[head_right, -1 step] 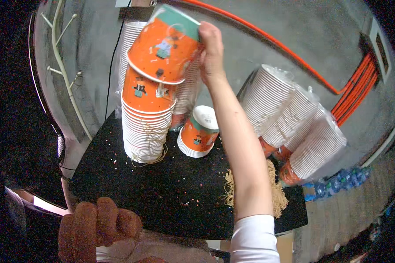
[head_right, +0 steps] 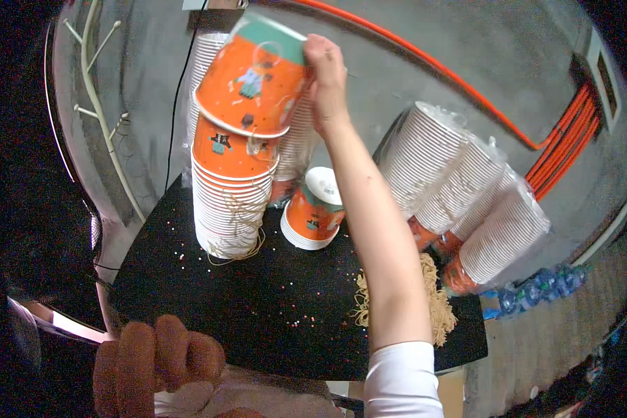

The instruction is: Tying strings around the rims of paper food bowls.

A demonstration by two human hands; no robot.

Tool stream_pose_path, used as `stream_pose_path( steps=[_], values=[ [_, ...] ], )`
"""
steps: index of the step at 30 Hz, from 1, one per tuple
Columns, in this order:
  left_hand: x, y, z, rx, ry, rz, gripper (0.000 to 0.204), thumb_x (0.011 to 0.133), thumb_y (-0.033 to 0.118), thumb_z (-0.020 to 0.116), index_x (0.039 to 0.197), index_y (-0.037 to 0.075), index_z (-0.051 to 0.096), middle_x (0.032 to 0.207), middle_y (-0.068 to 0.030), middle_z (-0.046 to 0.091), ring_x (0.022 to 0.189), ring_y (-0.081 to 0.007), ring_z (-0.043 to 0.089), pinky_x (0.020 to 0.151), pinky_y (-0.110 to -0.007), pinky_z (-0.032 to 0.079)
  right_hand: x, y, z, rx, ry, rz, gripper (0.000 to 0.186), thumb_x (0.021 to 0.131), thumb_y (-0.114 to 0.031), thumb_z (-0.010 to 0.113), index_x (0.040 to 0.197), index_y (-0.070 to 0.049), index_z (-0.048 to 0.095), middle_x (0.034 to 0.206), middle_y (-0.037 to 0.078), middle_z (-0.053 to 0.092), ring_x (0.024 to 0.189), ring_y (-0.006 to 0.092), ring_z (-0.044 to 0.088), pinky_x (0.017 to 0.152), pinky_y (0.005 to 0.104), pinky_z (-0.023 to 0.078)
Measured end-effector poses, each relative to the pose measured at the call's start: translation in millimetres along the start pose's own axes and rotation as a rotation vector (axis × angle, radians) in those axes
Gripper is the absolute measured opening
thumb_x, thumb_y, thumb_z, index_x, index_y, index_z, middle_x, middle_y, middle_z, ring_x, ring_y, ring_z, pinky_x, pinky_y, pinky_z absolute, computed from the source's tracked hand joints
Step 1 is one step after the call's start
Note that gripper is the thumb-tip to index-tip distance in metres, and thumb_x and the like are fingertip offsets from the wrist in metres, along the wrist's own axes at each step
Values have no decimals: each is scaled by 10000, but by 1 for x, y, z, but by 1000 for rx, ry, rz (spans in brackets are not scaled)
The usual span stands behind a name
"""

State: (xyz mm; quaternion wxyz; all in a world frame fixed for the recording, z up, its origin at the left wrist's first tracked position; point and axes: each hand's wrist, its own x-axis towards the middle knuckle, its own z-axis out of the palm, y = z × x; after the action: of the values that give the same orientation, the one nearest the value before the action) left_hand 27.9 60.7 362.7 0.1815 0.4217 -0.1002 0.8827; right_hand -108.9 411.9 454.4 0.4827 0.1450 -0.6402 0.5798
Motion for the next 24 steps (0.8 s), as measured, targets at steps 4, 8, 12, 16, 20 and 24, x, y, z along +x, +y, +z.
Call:
stream_pose_path(
  steps=[4,8,12,16,20,24],
  values=[
    [-1,3,-7,-41,-16,-50,193,958,287,681,787,210,640,887,53,565,795,-133,428,680,-313,347,-27,14,37,-151,-90,148,622,920,-398,742,1369,-44,496,1216,118,608,1118,185,590,978,346,489],
    [1,4,-11,-82,-27,-103,207,954,269,691,762,222,633,886,64,566,804,-124,417,682,-305,331,-51,33,32,-280,-44,152,739,904,-448,759,1420,-45,418,1215,154,608,1096,199,602,946,347,506],
    [-1,8,-15,-106,-46,-133,227,950,250,701,737,233,626,884,74,567,814,-115,406,684,-298,315,-73,39,37,-347,-43,98,883,952,-533,678,1548,-36,256,1417,242,473,1290,275,510,1111,373,396],
    [-1,13,-15,-132,-63,-192,252,946,231,711,712,245,619,882,85,569,823,-106,394,686,-290,299,-101,13,4,-344,113,89,743,1049,-522,506,1576,-58,263,1493,171,470,1393,257,459,1171,388,338],
    [-2,30,-18,-199,-96,-309,281,942,213,721,687,257,613,881,96,570,833,-97,383,688,-283,283,-154,11,-99,-841,152,150,322,1027,-265,626,1112,30,722,1085,121,726,1063,215,660,972,330,483],
    [10,27,-38,-326,-269,-87,355,974,238,674,632,180,598,858,47,568,789,-122,420,580,-267,272,-205,6,-131,-1211,-379,356,498,943,-409,681,1241,-9,679,1250,233,662,1236,386,587,1130,522,374]
  ],
)
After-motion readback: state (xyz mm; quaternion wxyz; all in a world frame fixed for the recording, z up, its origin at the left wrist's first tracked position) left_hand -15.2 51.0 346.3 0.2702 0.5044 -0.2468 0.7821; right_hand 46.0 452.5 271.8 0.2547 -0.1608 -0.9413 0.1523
